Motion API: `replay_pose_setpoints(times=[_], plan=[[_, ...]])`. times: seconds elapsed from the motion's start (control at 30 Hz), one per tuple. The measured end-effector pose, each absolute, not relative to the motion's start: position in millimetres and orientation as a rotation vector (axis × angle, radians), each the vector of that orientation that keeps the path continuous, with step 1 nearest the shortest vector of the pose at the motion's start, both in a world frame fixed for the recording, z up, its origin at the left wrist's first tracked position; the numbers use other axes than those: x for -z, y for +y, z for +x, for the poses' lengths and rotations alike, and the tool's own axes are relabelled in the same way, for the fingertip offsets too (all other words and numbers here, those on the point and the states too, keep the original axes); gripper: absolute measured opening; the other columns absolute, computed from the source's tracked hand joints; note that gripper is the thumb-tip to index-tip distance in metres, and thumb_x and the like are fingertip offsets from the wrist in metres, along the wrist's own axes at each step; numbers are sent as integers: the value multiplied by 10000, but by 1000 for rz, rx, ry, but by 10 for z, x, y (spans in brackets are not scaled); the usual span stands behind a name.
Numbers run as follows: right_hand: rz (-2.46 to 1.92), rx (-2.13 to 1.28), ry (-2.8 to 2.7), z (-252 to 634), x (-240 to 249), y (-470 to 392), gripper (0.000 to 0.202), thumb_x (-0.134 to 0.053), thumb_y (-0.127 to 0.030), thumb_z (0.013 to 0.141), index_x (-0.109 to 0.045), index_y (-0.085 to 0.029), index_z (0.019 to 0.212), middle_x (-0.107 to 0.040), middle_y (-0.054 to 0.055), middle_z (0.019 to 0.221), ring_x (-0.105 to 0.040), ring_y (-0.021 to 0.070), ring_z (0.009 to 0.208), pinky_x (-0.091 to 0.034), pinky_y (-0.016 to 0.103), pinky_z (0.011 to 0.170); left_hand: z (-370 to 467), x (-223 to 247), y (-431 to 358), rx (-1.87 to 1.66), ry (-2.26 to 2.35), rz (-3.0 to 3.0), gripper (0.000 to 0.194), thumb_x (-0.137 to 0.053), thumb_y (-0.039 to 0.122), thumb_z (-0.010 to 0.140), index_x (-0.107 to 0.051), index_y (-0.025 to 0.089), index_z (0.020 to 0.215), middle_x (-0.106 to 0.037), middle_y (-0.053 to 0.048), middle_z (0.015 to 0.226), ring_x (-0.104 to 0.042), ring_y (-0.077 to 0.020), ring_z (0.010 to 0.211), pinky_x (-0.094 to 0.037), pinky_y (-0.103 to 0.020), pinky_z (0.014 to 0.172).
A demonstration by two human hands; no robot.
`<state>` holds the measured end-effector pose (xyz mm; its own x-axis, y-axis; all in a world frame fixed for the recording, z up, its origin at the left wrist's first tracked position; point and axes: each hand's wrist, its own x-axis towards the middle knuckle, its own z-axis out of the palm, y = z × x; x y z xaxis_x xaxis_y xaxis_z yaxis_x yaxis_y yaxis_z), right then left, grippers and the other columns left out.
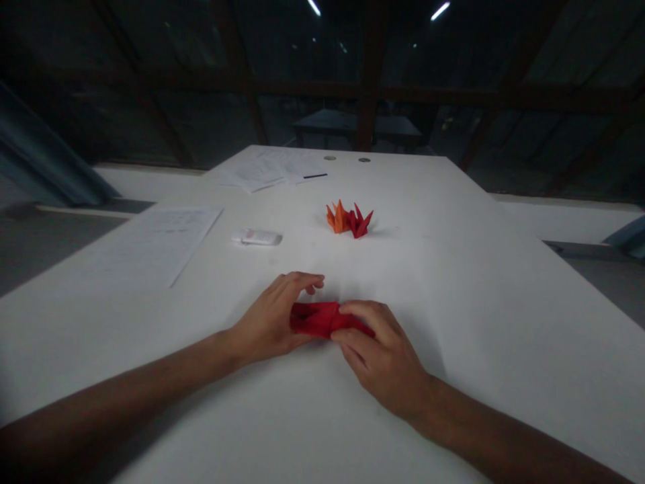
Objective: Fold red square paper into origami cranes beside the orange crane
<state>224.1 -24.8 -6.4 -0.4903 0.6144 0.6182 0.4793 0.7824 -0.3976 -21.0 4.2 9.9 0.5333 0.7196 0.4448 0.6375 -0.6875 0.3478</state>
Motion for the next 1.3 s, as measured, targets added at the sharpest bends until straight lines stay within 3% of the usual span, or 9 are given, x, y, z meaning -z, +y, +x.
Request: replay_pose_setpoints(times=[0.13,0.23,0.4,0.6,0.73,0.8,0.9,1.07,1.3], plan=[[-774,-113,-2183,2290,75,-246,254,-639,-73,934,-734,-254,1084,-635,92,1268,-630,244,1142,-589,439,939,-236,-89,48,-844,1135,2674,697,-769,452,847,-400,230,1395,-726,-44,1039,-693,-227,906,-500,-401,882],[-730,-15,-2204,2294,75,-222,256,-659,-54,915,-735,-227,1089,-647,108,1259,-629,250,1103,-587,444,911,-243,-75,46,-762,1133,2782,644,-695,543,894,-428,207,1374,-735,-54,1008,-707,-240,892,-503,-395,839],[-687,68,-2318,2266,87,-213,194,-636,-31,917,-719,-180,1009,-701,108,1226,-628,234,955,-554,449,836,-257,-101,54,-622,1068,2861,542,-640,515,942,-487,199,1355,-713,-101,1132,-670,-279,1037,-489,-418,902],[-616,186,-2550,2261,81,-284,134,-597,-72,952,-705,-151,957,-751,74,1057,-614,235,901,-510,444,843,-271,-257,50,-456,705,2610,759,-802,521,781,-478,206,1390,-630,-120,1268,-582,-293,1137,-449,-426,1015],[-619,231,-2592,2250,46,-323,136,-588,-79,946,-705,-148,946,-751,90,1049,-626,250,904,-498,446,865,-269,-286,54,-411,715,2578,475,-759,510,832,-594,194,1146,-660,-87,1094,-579,-259,1031,-452,-391,946],[-625,207,-2599,2241,33,-336,131,-588,-93,944,-699,-158,966,-751,88,1049,-634,254,910,-493,447,870,-267,-272,62,-405,717,2605,289,-724,451,877,-609,204,973,-658,-51,960,-572,-230,956,-446,-362,893],[-660,101,-2562,2229,33,-345,124,-600,-122,946,-669,-155,1044,-746,87,1064,-643,245,932,-486,426,876,-263,-251,66,-412,682,2692,197,-684,373,908,-589,205,868,-648,-38,888,-562,-217,910,-427,-352,851],[-791,-41,-2493,2218,52,-321,138,-604,-219,985,-643,-160,1104,-736,68,957,-620,231,867,-476,404,824,-253,-252,36,-412,645,2801,217,-620,406,958,-613,198,894,-660,-52,899,-561,-222,902,-415,-363,845],[-865,-304,-2442,2220,94,-206,106,-575,-190,1006,-672,-203,965,-716,36,903,-602,216,857,-472,410,831,-234,-255,11,-410,693,2806,159,-602,330,967,-638,195,891,-670,-55,938,-564,-222,945,-418,-366,889]])
